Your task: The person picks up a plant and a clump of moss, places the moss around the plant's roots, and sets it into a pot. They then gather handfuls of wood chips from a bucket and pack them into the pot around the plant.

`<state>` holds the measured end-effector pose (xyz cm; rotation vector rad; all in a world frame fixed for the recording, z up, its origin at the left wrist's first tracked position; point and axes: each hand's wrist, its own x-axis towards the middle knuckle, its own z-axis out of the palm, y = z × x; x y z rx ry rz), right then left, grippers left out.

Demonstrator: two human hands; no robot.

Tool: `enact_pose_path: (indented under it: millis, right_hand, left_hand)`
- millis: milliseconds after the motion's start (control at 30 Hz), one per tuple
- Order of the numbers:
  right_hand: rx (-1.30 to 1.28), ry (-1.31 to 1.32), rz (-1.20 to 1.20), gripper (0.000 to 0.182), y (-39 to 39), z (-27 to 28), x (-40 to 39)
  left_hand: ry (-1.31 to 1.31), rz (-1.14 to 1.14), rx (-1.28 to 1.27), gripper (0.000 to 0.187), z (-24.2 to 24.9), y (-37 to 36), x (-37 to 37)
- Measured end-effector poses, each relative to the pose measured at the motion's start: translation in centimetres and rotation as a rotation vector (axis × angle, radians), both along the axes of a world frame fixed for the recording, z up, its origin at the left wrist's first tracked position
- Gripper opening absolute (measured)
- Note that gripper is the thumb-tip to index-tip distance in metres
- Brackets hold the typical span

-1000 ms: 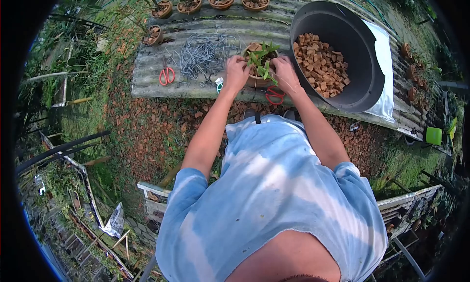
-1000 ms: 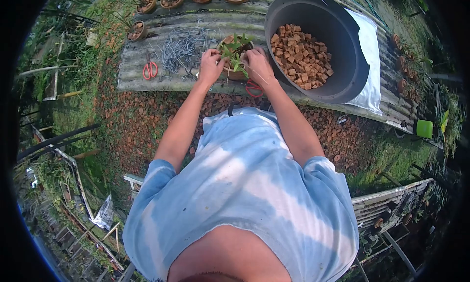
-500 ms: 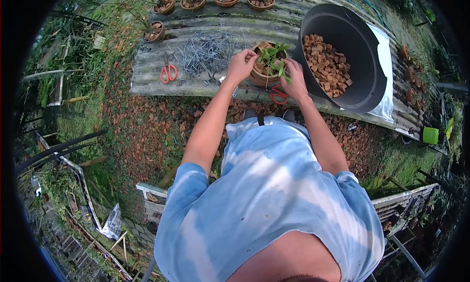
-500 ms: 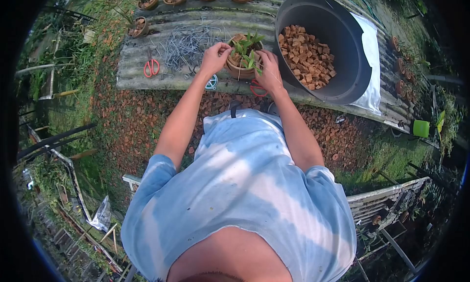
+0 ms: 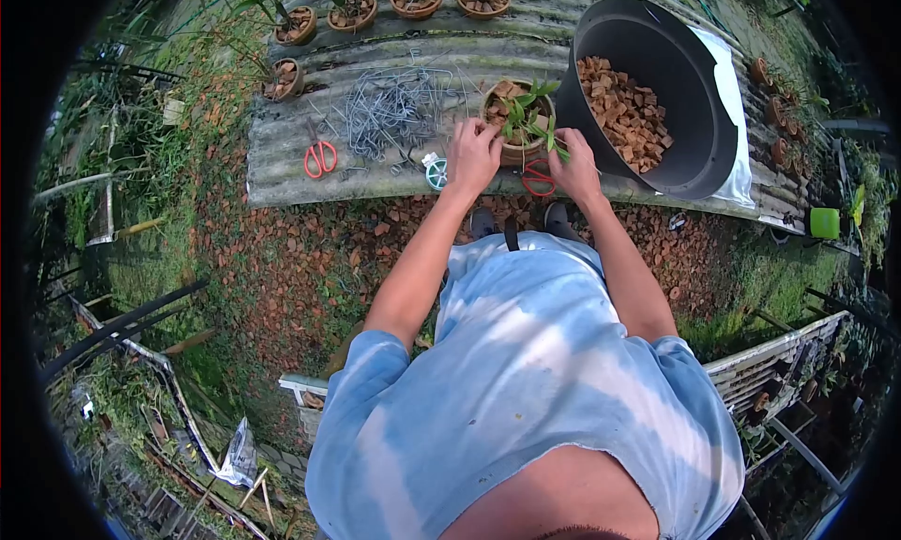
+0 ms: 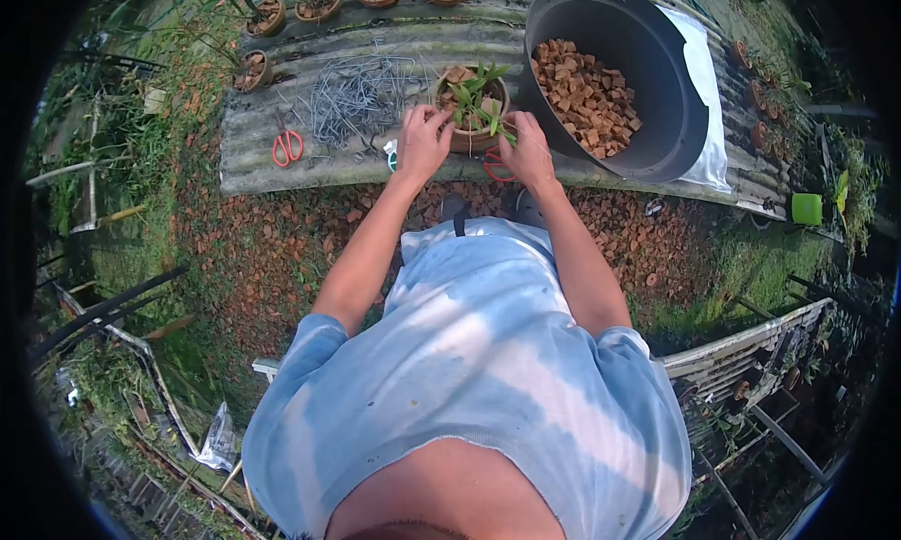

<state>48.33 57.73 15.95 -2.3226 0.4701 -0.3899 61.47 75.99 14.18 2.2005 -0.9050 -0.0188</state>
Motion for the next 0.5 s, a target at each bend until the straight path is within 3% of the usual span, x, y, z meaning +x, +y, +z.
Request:
enact_pose_path:
  millis: [100, 167, 300, 400, 433, 500]
  right_hand:
    - [0.119, 0.059, 0.014, 0.03, 0.6, 0.2, -0.3]
    - [0.065, 0.046, 0.029, 0.029, 0.8, 0.9, -0.5]
    - [0.03, -0.065, -0.005, 0.03, 0.4, 0.6, -1.0]
    - [0.149, 0.094, 0.073, 0.026, -1.4, 0.1, -1.3]
    - [0.138, 0.186, 0.136, 0.025, -1.6, 1.7, -1.2]
    - [0.113, 0.367, 0.269, 0.023, -2.2, 4.7, -1.2]
  left_hand:
    - [-0.175, 0.018, 0.013, 0.024, 0.2, -0.5, -0.4]
    - [-0.245, 0.016, 0.021, 0.025, 0.1, -0.3, 0.2]
    - [-0.208, -0.014, -0.094, 0.024, -0.2, 0.0, 0.1]
    - [0.017, 0.086, -0.104, 0.021, 0.2, 0.6, -2.1]
    - [-0.074, 0.122, -0.214, 0.014, 0.5, 0.2, -3.2]
    - [0.152, 0.097, -0.175, 0.018, 1.0, -0.3, -6.3]
